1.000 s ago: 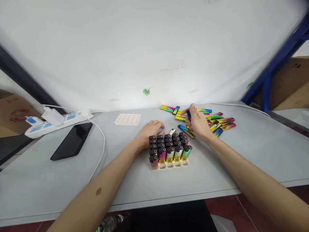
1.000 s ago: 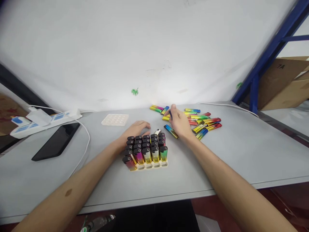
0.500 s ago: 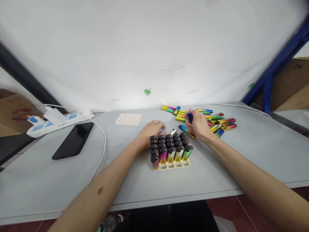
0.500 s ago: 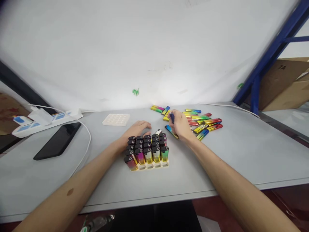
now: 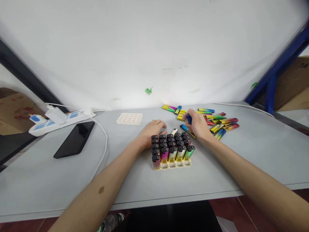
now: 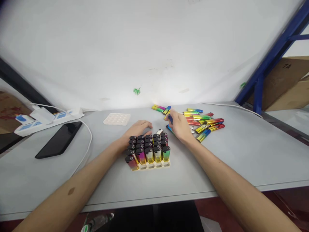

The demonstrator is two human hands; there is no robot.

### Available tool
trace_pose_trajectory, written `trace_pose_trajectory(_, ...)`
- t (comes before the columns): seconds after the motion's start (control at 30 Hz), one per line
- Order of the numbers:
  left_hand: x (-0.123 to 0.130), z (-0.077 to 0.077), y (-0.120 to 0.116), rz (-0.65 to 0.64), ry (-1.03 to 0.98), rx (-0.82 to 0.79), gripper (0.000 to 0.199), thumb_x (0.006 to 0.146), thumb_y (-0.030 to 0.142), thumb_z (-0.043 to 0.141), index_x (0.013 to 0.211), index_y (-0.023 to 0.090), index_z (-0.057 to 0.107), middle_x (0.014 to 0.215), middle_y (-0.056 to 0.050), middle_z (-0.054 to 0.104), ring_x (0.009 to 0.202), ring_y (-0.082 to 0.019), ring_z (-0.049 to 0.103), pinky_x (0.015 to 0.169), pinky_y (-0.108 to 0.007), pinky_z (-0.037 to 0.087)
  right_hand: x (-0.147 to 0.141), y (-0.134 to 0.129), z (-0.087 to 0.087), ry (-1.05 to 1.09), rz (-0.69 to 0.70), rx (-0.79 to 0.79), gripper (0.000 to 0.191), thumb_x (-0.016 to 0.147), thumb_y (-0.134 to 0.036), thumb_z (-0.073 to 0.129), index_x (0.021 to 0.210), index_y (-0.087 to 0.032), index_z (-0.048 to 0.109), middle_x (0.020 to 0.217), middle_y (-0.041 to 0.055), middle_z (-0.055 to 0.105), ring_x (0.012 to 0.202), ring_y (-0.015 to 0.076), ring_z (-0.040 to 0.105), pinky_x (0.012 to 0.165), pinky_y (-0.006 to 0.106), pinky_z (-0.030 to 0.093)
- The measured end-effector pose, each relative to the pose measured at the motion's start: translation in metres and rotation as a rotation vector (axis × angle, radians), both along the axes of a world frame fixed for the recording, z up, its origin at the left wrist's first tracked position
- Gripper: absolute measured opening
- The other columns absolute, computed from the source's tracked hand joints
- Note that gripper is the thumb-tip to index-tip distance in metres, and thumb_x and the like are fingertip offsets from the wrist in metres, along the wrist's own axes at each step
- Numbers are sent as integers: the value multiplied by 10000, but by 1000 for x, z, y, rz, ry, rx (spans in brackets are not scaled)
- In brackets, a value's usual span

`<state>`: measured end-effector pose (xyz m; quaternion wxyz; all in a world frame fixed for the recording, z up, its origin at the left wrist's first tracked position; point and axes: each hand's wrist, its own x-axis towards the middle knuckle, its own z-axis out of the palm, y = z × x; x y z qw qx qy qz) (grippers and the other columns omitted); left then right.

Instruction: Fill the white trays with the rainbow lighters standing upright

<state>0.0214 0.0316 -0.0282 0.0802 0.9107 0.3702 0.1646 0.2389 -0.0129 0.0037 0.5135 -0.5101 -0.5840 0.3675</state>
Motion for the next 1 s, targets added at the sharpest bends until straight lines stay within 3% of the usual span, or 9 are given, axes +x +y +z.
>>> trace_pose_trajectory(0.17, 0, 1, -1, 10, 6, -5, 206, 939, 318, 482, 1090, 208, 568, 1214, -70, 611, 1166, -245, 522, 1014, -415, 440, 1, -2, 0, 6, 16, 78, 348, 932, -443, 338, 752, -219, 536, 488, -55, 336, 376, 95, 258, 373, 225, 211)
trace_pose_trajectory(0.47, 1, 3, -3, 7, 9, -1, 204, 942, 318, 475, 1091, 208, 560, 1221, -70, 608, 1183, -242, 514, 1021, -411, 436, 4, 0, -3, -1, 22, 95, 322, 931, -360, 323, 751, -220, 550, 480, -57, 327, 377, 95, 261, 377, 218, 219)
trace_pose_trajectory(0.67, 1, 3, -2, 10, 9, -2, 200, 939, 322, 478, 1077, 206, 565, 1208, -72, 611, 1168, -246, 522, 1014, -419, 438, 1, -1, -1, -24, -43, 81, 495, 942, -571, 338, 751, -193, 595, 492, -43, 355, 405, 104, 297, 391, 235, 248)
trace_pose_trajectory(0.77, 1, 2, -2, 12, 4, 3, 203, 940, 325, 475, 1081, 210, 566, 1197, -70, 615, 1168, -244, 525, 1012, -417, 439, 0, -5, 10, 12, 25, 66, 523, 916, -643, 389, 810, -185, 619, 567, -25, 440, 461, 105, 401, 440, 234, 331)
trace_pose_trajectory(0.87, 1, 1, -1, 11, 15, 2, 209, 938, 328, 483, 1087, 207, 565, 1214, -76, 611, 1174, -245, 525, 1017, -417, 437, 7, -12, 24, 54, 180, -33, 424, 855, -608, 568, 858, -189, 631, 700, 7, 560, 622, 129, 551, 566, 244, 442)
trace_pose_trajectory(1.0, 1, 1, 0, 8, 25, 3, 220, 940, 338, 484, 1098, 207, 565, 1218, -79, 613, 1182, -246, 524, 1022, -414, 435, 21, -20, 38, 113, 280, -58, 331, 810, -520, 685, 757, -195, 651, 703, 11, 581, 625, 129, 536, 558, 261, 437)
